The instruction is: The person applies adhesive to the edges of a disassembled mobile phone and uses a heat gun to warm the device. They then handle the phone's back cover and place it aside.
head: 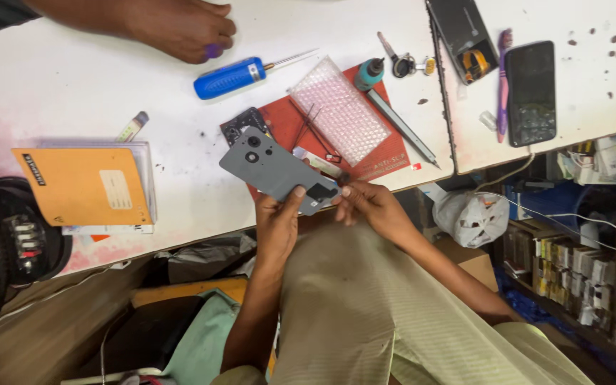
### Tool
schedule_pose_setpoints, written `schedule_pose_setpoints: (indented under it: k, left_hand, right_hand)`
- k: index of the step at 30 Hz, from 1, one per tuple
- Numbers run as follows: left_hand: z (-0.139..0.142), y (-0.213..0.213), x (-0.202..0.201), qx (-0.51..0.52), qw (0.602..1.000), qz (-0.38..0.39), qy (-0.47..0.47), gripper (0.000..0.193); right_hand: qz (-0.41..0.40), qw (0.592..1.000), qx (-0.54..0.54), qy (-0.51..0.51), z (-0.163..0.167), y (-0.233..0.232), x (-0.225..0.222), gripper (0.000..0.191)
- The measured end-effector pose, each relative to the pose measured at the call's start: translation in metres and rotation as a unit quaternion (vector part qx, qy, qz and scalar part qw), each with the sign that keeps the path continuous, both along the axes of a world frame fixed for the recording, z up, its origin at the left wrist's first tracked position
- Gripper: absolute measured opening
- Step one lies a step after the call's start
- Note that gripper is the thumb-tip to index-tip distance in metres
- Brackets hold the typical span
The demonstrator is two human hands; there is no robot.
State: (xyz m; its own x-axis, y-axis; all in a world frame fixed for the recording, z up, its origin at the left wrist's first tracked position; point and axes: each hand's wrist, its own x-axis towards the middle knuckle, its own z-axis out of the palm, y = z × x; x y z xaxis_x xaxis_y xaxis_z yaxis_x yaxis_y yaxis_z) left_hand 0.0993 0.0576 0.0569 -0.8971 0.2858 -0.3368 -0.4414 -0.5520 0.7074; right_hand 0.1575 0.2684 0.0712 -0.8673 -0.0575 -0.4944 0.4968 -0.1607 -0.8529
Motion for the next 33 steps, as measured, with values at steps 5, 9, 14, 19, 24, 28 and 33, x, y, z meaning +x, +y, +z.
schedule_pose_setpoints:
  k: [5, 9, 14, 19, 24, 28, 33]
  left_hand:
    - [-0.002, 0.004, 0.002, 0.011, 0.996, 0.067, -0.051, 0.01]
    - [-0.001, 0.002, 0.006, 0.025, 0.996, 0.071, -0.039, 0.011]
    - [0.009, -0.008, -0.006, 0.014, 0.99, 0.118, -0.07, 0.014]
    - [0.027, -0.036, -0.025, 0.018, 0.996, 0.069, -0.062, 0.034]
    - [0.033, -0.051, -0.029, 0.072, 0.99, -0.097, -0.073, 0.042]
    - [0.032, -0.045, -0.024, 0.081, 0.982, -0.143, -0.089, 0.043]
    - [0.025, -0.035, -0.019, 0.072, 0.975, -0.198, -0.076, 0.035]
  right_hand:
    - [-0.042, 0.971, 0.214, 0.095, 0.012, -0.012, 0.002, 0.017]
    - [-0.071, 0.987, 0.097, 0.108, 0.017, -0.015, -0.005, 0.012]
    - [-0.034, 0.939, 0.298, 0.167, 0.017, -0.001, -0.006, 0.016]
    - [-0.064, 0.836, 0.487, 0.243, 0.021, 0.05, -0.03, 0.022]
    - [-0.047, 0.755, 0.587, 0.289, 0.023, 0.06, -0.051, 0.019]
    - [-0.017, 0.947, 0.254, 0.196, 0.024, 0.015, -0.029, 0.021]
    - [0.058, 0.996, 0.057, 0.031, 0.01, -0.017, -0.026, 0.039]
